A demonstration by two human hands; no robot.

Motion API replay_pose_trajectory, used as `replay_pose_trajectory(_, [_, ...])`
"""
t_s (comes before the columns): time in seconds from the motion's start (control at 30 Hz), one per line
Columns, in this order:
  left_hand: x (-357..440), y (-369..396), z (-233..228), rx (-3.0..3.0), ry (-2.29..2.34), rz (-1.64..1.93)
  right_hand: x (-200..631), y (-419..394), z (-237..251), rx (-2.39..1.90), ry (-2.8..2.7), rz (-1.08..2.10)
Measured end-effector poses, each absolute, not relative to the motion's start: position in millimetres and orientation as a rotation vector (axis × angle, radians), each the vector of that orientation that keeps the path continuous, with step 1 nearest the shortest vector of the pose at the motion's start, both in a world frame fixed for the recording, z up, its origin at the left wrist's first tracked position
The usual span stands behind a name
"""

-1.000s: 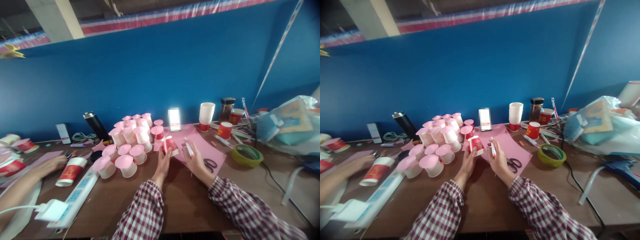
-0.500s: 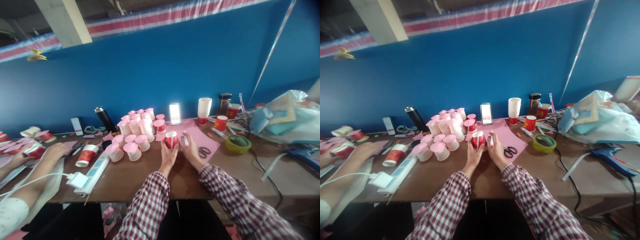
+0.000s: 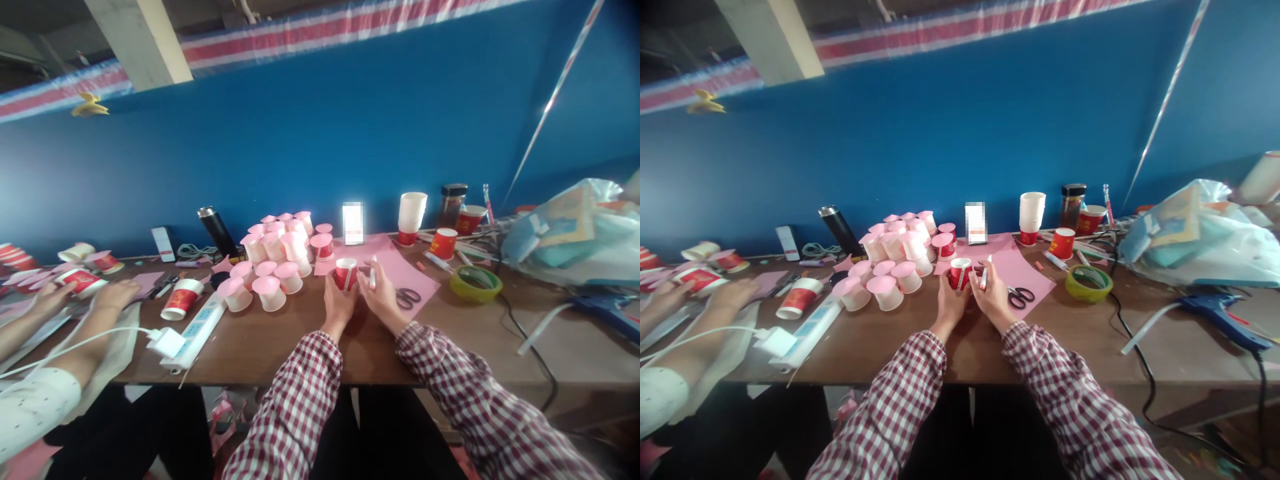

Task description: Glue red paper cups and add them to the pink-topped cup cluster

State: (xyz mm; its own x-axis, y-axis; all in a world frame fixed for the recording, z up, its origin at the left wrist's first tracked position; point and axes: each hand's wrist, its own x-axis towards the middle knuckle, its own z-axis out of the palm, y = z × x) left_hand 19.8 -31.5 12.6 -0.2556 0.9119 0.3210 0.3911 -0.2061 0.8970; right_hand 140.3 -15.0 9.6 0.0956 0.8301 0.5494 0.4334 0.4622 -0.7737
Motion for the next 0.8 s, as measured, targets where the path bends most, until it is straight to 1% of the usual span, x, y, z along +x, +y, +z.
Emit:
replay_pose_trajectory(0.3, [21,-31,9,1.656,1.58,1.492,139,-17,13,-1.129,-1.543,0.453])
replay_pose_trajectory(0.5, [15,-28,1,1.8,1.411,1.524,144,-9,10,-1.072,-1.448,0.532])
replay_pose_trajectory(0.7, [12,-23,-5,1.655,1.253,1.581,146,-4,9,-1.032,-1.358,0.586])
replay_pose_trajectory(0.8, [14,-22,-6,1.577,1.292,1.595,146,-3,8,-1.014,-1.314,0.632])
